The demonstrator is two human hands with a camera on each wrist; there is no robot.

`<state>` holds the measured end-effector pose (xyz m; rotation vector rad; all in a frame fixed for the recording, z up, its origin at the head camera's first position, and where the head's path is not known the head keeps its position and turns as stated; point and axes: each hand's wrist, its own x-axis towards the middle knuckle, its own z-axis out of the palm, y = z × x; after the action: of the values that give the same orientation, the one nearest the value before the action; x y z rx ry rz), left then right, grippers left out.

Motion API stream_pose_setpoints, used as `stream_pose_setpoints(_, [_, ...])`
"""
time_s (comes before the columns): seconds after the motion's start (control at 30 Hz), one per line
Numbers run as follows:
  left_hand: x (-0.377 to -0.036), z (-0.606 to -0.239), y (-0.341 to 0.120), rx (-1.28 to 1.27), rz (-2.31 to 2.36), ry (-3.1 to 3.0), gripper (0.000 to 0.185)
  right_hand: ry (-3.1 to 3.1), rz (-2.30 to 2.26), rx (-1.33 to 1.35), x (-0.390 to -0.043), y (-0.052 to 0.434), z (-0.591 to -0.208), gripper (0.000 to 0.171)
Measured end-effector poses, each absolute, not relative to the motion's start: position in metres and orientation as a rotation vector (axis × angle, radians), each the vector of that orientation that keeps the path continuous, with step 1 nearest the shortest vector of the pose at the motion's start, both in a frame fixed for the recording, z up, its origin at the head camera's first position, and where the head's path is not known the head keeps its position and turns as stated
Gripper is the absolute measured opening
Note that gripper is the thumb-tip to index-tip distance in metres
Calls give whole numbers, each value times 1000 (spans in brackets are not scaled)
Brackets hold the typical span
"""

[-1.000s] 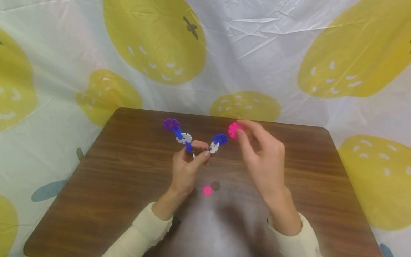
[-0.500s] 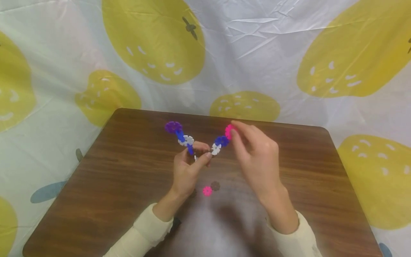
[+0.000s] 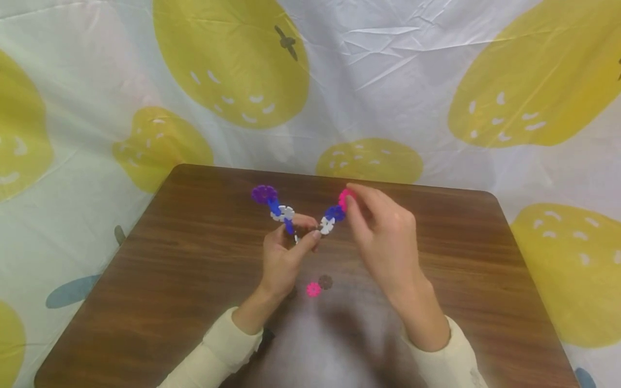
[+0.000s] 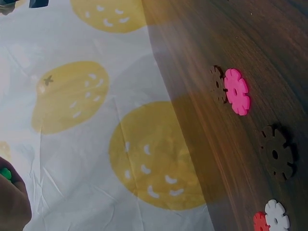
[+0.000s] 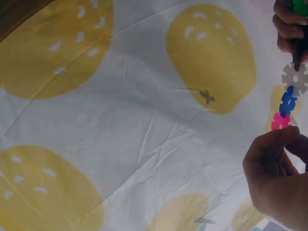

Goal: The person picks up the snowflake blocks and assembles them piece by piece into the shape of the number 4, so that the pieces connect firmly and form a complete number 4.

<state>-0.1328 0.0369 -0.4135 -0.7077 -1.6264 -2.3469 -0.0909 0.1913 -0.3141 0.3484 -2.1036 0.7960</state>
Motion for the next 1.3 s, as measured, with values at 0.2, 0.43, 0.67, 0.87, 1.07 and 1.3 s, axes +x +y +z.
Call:
stream_pose_setpoints(0.2, [-133,-413,37,-687,-2347,-1614,13,-2127,755,344,-90,189,-316,15])
stream_pose_setpoints(0.43, [-133,-415,38,-630,-2324,-1618,12,-2139,712,364,-91,187,-320,16])
stream_pose_setpoints(0.67, [-131,-418,39,-633,-2296,-1606,12,-2166,777,408,-92,192,-318,15])
stream_pose_setpoints(0.87, [-131,-419,38,-646,-2264,-1602,13,-2192,806,422,-93,193,-316,14])
stream_pose_setpoints(1.07, [-131,-419,37,-663,-2247,-1605,12,-2199,805,414,-93,191,-316,14])
stream_pose_setpoints(1.3, [-136,-417,38,-700,-2320,-1597,11,-2193,952,365,-92,187,-313,14])
